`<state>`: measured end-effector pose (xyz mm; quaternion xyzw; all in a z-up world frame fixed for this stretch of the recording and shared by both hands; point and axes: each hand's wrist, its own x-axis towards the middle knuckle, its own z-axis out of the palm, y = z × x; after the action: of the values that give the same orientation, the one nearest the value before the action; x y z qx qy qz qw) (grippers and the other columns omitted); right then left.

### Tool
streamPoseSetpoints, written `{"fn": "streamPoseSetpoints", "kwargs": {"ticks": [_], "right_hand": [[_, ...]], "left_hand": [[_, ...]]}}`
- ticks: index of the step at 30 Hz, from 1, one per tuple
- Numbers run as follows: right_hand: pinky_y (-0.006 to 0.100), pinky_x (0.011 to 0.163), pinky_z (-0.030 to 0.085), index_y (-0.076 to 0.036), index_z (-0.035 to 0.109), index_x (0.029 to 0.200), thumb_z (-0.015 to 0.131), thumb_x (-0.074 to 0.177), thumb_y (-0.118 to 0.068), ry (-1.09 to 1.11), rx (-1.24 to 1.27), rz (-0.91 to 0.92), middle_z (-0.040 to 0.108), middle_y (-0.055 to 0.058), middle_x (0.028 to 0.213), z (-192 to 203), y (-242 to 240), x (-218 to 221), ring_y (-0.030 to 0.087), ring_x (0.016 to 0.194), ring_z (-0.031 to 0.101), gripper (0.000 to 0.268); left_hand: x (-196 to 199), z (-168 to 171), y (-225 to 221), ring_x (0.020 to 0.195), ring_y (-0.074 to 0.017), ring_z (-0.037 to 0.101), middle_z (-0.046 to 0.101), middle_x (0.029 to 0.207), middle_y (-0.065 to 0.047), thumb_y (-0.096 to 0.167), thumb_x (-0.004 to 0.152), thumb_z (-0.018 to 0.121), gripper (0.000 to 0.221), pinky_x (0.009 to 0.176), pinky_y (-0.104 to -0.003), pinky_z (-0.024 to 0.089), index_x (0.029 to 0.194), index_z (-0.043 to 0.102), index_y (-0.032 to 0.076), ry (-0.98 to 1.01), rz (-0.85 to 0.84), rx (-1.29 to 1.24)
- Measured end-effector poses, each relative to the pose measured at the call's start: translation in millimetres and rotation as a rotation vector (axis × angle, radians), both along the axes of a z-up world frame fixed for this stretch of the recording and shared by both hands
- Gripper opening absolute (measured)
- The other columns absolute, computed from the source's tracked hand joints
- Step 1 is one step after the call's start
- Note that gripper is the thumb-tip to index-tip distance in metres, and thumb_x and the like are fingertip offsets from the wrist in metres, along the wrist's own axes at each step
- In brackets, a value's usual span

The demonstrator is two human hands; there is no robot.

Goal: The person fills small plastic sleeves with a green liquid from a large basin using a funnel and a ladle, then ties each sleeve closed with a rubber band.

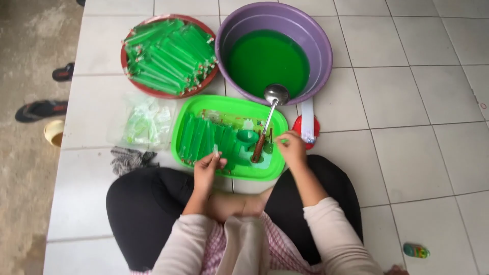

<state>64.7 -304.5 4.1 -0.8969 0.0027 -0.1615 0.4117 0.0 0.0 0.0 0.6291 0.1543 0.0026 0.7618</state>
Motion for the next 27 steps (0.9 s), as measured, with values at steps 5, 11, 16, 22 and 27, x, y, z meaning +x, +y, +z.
{"fn": "streamPoseSetpoints", "kwargs": {"ticks": [5,11,16,22,27], "right_hand": [[0.022,0.042,0.053,-0.005,0.076,0.102,0.078,0.088,-0.011,0.425,0.627,0.191,0.067,0.013,0.057,45.3,105.6,-56.2,0.015,0.044,0.063,0.016],[0.021,0.046,0.052,-0.005,0.080,0.099,0.086,0.083,-0.012,0.394,0.685,0.244,0.065,0.010,0.075,27.6,144.4,-73.5,0.008,0.053,0.054,0.019],[0.020,0.052,0.049,-0.007,0.082,0.096,0.086,0.083,-0.011,0.264,0.632,0.297,0.058,0.003,0.075,20.5,155.2,-80.3,0.005,0.060,0.053,0.014],[0.023,0.058,0.055,-0.009,0.065,0.111,0.061,0.104,-0.019,0.523,0.729,0.576,0.060,0.004,0.097,15.9,142.6,-82.7,0.010,0.067,0.055,0.012],[0.042,0.066,0.060,-0.010,0.065,0.115,0.058,0.104,-0.015,0.562,0.206,0.765,0.068,0.017,0.102,80.2,116.7,-73.3,0.028,0.076,0.069,0.014]], "left_hand": [[1.8,22.2,5.3,0.086,-0.0185,0.075,0.078,0.093,-0.019,0.015,0.101,0.065,0.023,0.081,-0.030,0.061,0.116,0.075,0.000,0.034,-0.031,-0.003],[-12.8,45.3,-3.8,0.095,-0.0171,0.074,0.079,0.098,-0.016,0.016,0.099,0.069,0.022,0.086,-0.033,0.058,0.116,0.077,0.005,0.005,-0.081,0.223],[-7.1,5.8,-7.9,0.091,-0.0168,0.073,0.079,0.095,-0.015,0.013,0.097,0.073,0.018,0.083,-0.034,0.057,0.112,0.080,0.005,-0.072,-0.059,0.343],[14.8,0.9,-1.7,0.053,-0.0115,0.062,0.061,0.061,-0.003,0.015,0.102,0.063,0.022,0.051,-0.019,0.051,0.111,0.075,-0.002,0.083,0.059,-0.089],[16.3,52.6,13.6,0.054,-0.0136,0.063,0.053,0.061,-0.003,0.021,0.100,0.069,0.026,0.060,-0.023,0.054,0.110,0.075,-0.002,0.228,-0.012,-0.192]]}}
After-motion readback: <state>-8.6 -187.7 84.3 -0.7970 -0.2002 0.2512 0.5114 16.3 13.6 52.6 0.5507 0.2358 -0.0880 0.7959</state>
